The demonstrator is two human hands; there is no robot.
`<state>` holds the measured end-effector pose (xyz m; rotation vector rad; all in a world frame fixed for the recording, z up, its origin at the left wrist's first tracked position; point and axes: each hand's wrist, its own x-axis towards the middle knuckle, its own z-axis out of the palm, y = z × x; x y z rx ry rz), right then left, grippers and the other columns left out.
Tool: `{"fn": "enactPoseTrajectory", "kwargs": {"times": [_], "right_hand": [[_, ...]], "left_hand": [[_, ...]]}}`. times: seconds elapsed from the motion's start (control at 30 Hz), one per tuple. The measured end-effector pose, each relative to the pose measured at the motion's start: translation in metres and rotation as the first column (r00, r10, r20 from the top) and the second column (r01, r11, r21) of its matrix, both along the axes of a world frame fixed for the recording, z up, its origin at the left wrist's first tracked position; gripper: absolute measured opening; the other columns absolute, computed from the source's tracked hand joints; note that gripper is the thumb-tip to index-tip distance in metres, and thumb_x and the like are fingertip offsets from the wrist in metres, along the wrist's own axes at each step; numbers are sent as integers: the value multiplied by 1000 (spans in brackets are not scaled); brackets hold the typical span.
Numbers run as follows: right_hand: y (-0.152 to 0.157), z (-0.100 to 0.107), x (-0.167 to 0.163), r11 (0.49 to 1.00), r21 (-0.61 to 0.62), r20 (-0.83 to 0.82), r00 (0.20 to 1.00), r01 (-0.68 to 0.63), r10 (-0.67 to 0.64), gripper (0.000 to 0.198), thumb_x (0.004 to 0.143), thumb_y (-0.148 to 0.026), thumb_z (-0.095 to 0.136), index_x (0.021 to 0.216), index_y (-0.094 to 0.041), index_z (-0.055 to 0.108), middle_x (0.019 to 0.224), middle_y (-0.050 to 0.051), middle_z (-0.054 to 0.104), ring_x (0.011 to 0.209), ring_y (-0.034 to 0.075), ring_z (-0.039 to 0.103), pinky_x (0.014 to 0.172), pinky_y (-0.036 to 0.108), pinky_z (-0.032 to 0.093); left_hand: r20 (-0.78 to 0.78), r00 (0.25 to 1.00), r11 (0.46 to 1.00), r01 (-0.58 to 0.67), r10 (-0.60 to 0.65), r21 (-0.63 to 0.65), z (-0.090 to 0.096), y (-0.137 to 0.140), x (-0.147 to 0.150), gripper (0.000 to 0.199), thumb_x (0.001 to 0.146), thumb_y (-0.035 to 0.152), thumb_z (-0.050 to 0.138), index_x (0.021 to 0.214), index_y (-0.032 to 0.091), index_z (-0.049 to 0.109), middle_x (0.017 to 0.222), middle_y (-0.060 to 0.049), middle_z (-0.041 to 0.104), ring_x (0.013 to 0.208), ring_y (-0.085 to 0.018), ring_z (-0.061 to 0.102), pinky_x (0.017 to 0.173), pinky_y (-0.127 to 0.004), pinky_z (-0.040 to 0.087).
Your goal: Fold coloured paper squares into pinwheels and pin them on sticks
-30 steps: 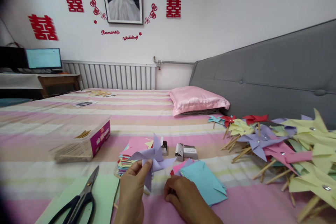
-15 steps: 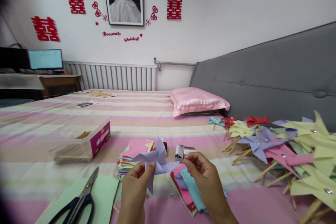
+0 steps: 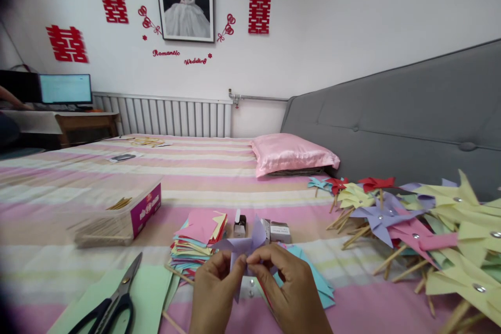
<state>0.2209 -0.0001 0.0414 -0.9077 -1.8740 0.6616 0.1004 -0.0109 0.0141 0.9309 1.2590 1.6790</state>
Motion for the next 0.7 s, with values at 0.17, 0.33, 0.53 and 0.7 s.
{"fn": "enactPoseTrajectory", "kwargs": {"times": [0.17, 0.33, 0.53, 0.7], "right_hand": [[5, -7, 3, 994, 111, -34, 999, -21, 25, 11, 81, -25, 55, 76, -22, 64, 75, 2, 59, 67, 15, 58, 58, 21, 45], [9, -12, 5, 998, 56, -78, 997, -9, 13, 11, 77, -29, 60, 73, -23, 69, 69, 0, 46, 65, 16, 54, 57, 23, 45], [11, -14, 7, 997, -50, -140, 989, -58, 51, 9, 73, -31, 65, 73, -25, 71, 66, 0, 47, 63, 16, 53, 55, 23, 44], [11, -12, 7, 999, -31, -155, 987, -44, 39, 8, 73, -29, 65, 71, -25, 72, 64, -1, 48, 61, 15, 52, 53, 22, 43]], "left_hand": [[70, 995, 998, 66, -67, 13, 6, -1, 1, 19, 61, 29, 64, 55, 11, 58, 51, -1, 57, 49, -11, 47, 50, -22, 35], [115, 991, 996, 63, -69, 57, 9, -4, 2, 19, 60, 28, 66, 53, 12, 57, 47, 2, 55, 47, -9, 45, 48, -19, 33], [78, 977, 979, 192, -196, 63, 7, -2, -5, 23, 63, 31, 67, 57, 11, 58, 51, 1, 54, 50, -10, 44, 50, -21, 34], [51, 970, 969, 234, -238, 75, 7, -3, -7, 26, 66, 34, 66, 57, 13, 55, 50, 4, 46, 48, -8, 37, 48, -20, 29]]}}
